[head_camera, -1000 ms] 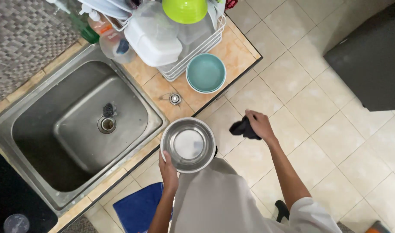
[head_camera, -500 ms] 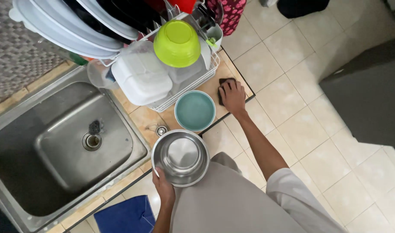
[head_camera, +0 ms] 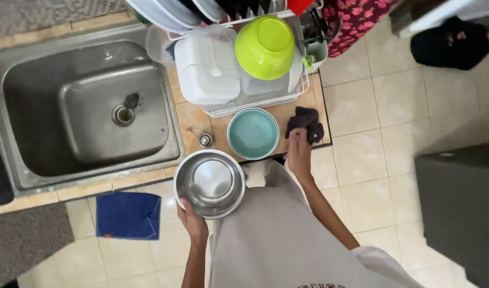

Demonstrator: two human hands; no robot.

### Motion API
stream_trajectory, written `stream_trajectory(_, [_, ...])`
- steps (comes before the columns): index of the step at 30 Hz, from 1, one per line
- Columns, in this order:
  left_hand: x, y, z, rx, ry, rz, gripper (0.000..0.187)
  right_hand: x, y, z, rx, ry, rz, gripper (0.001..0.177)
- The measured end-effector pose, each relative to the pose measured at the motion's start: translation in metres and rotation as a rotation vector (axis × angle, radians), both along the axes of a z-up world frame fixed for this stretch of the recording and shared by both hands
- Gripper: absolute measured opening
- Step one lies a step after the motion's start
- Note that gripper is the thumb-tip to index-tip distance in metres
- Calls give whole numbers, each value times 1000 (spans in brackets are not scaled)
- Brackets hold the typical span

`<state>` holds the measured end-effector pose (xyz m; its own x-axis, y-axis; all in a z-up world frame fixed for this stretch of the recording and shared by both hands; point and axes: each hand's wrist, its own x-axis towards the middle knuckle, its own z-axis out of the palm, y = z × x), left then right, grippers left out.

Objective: Washing and drying various bowls and plates at a kitchen sink.

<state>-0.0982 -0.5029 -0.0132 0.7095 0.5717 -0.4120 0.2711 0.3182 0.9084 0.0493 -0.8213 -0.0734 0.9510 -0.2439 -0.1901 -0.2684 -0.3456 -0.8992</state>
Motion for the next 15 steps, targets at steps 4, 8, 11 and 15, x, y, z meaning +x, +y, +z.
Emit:
stream_trajectory(4, [-20,-23,10,-6,29,131,56,22,17,21,383,453,51,62])
stream_trajectory(8, [-44,-38,5,-4,37,187,55,38,28,46,493,614,124,73])
stream_trajectory(11, [-46,-49,-1,59,55,186,55,46,31,36,564,642,169,74])
stream_trajectory(15, [-43,-49,-29,7,28,173,53,39,24,-43,670,578,155,64])
